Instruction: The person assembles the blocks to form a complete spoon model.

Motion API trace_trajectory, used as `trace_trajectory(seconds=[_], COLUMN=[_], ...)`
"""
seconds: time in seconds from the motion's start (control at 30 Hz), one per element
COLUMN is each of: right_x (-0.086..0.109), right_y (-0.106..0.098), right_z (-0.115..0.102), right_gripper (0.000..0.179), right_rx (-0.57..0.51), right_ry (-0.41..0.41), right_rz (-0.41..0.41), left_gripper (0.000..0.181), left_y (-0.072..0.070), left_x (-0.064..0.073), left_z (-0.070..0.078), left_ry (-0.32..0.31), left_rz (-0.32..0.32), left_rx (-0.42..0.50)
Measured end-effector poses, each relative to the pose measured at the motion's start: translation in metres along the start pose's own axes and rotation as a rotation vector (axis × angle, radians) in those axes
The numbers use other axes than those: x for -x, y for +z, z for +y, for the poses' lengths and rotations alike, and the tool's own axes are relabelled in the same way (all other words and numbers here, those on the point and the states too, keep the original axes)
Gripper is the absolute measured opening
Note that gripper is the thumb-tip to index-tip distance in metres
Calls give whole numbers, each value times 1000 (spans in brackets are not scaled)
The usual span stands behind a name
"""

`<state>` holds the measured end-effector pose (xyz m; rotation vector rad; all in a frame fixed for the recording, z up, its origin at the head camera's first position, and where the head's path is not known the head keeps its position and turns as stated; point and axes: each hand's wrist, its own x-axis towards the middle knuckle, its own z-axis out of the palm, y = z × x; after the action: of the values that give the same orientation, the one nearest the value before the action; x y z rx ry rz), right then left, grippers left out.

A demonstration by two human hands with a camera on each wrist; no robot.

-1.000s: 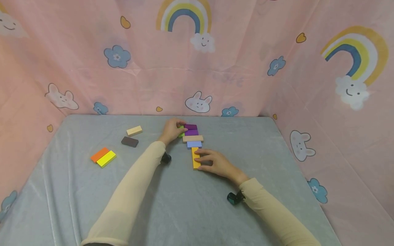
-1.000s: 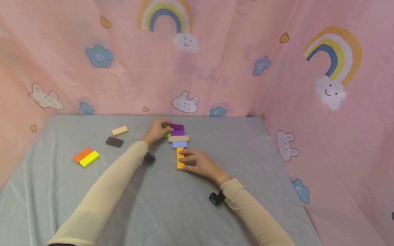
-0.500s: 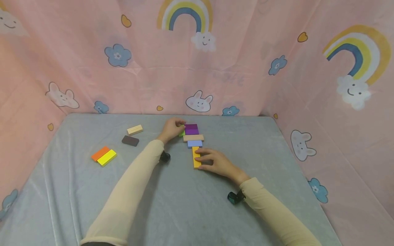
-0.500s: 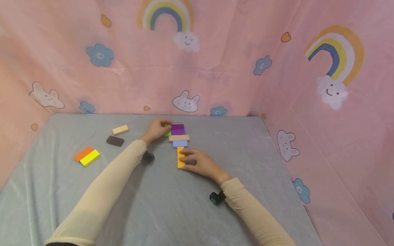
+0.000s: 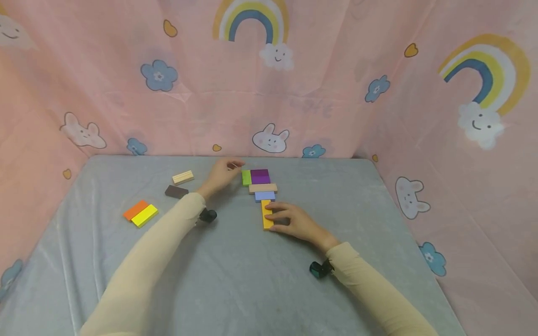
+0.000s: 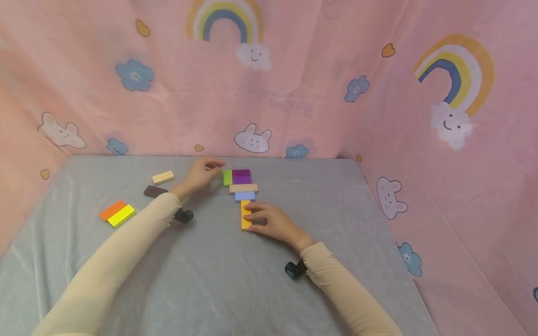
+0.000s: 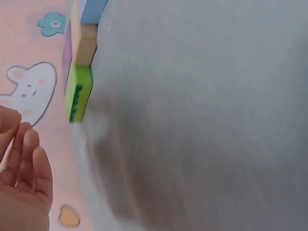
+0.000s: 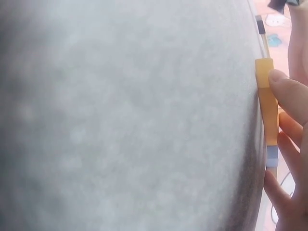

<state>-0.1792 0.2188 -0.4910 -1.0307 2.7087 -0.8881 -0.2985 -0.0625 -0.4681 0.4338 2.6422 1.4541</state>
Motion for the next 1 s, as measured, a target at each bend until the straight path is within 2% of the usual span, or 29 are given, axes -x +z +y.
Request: trace_trajectory(seconds=[0.1, 0.23, 0.33, 0.53, 0.73, 1.0], right_x=[0, 0, 0, 0, 1, 0], right_y=[0, 1, 2, 2, 0, 0], right_z=[0, 0, 0, 1, 1, 0], right_gripper=[39, 38, 38, 38, 38, 39], right_rx=[5, 5, -7, -14, -6, 15], right_ry=[-9, 1, 3, -14, -23, -9], right_rz=[0, -8, -3, 13, 21, 9], left_gripper=[30, 32, 36, 43, 46, 50], left_y=[-16, -40, -58, -88, -107, -116], left_x=[14, 37, 52, 74, 79, 78], left_z=[-3, -11, -25, -51, -68, -77], left_ry=[30, 23, 15, 20, 16, -62], left_rz=[8, 24, 54, 128, 113, 46], left_rx=[-30, -123, -179, -180, -222, -225])
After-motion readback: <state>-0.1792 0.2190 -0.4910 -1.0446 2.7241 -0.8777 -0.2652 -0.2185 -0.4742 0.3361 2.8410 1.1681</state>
